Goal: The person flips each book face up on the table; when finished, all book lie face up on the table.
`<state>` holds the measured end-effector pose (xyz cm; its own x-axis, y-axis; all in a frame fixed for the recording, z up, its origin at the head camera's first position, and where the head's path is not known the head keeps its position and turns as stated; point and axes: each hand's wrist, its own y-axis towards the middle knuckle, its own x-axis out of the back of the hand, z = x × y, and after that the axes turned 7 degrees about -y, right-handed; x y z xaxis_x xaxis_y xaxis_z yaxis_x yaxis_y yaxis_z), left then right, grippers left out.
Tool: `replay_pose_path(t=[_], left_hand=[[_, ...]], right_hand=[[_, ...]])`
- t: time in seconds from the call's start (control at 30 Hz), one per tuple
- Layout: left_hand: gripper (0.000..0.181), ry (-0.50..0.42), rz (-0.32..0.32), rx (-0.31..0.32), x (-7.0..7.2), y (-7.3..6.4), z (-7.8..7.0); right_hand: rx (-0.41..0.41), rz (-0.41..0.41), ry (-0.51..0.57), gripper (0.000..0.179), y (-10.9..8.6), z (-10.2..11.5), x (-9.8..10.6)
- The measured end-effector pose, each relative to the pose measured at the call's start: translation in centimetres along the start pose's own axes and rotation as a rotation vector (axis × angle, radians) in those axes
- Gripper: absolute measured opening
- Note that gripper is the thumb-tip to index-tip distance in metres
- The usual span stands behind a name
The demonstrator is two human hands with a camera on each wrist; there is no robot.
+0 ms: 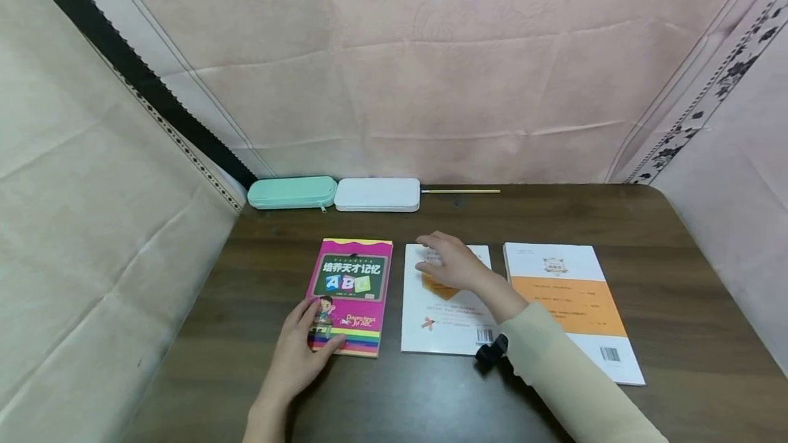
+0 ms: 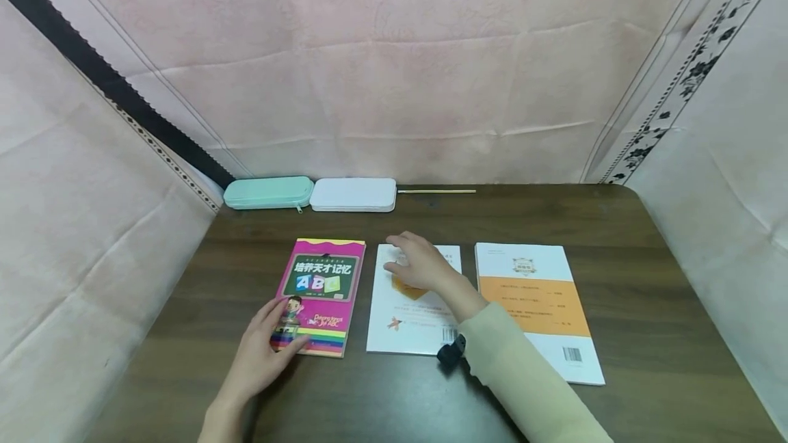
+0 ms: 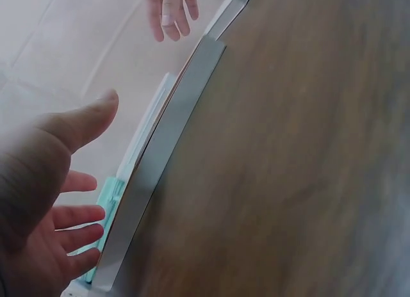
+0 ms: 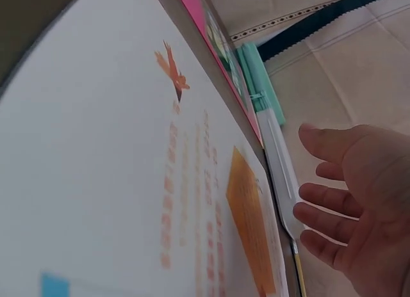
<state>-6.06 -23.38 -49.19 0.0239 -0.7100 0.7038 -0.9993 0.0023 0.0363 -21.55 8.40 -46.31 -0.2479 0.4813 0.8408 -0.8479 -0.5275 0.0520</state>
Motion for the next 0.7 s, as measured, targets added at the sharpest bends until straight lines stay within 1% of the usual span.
replay_pose_path(t=[0.13, 0.23, 0.3, 0.37, 0.47, 0.53, 0.7], left_hand=[[0.089, -0.014, -0.016, -0.035, -0.6, 0.2, -0.4], [0.088, -0.027, -0.013, -0.054, -1.2, 0.4, -1.0], [0.088, -0.035, 0.003, -0.047, -1.5, 0.5, -1.5], [0.089, -0.032, 0.026, -0.023, -1.8, 0.6, -1.9], [0.091, -0.028, 0.051, -0.006, -2.0, 0.8, -2.3], [0.092, -0.026, 0.061, -0.008, -2.2, 1.0, -2.5], [0.089, -0.035, 0.078, -0.035, -2.8, 1.4, -3.3]], right_hand=[[-0.055, -0.014, 0.000, 0.057, -1.2, -0.7, 0.5], [-0.103, -0.025, -0.005, 0.058, -2.3, -1.3, 1.0], [-0.123, -0.033, -0.009, 0.058, -3.0, -1.6, 1.4], [-0.127, -0.048, -0.020, 0.059, -3.7, -2.1, 1.7], [-0.134, -0.071, -0.037, 0.059, -4.6, -2.7, 2.0], [-0.145, -0.084, -0.055, 0.059, -5.1, -3.2, 2.1], [-0.208, -0.102, -0.074, 0.061, -6.4, -3.7, 2.4]])
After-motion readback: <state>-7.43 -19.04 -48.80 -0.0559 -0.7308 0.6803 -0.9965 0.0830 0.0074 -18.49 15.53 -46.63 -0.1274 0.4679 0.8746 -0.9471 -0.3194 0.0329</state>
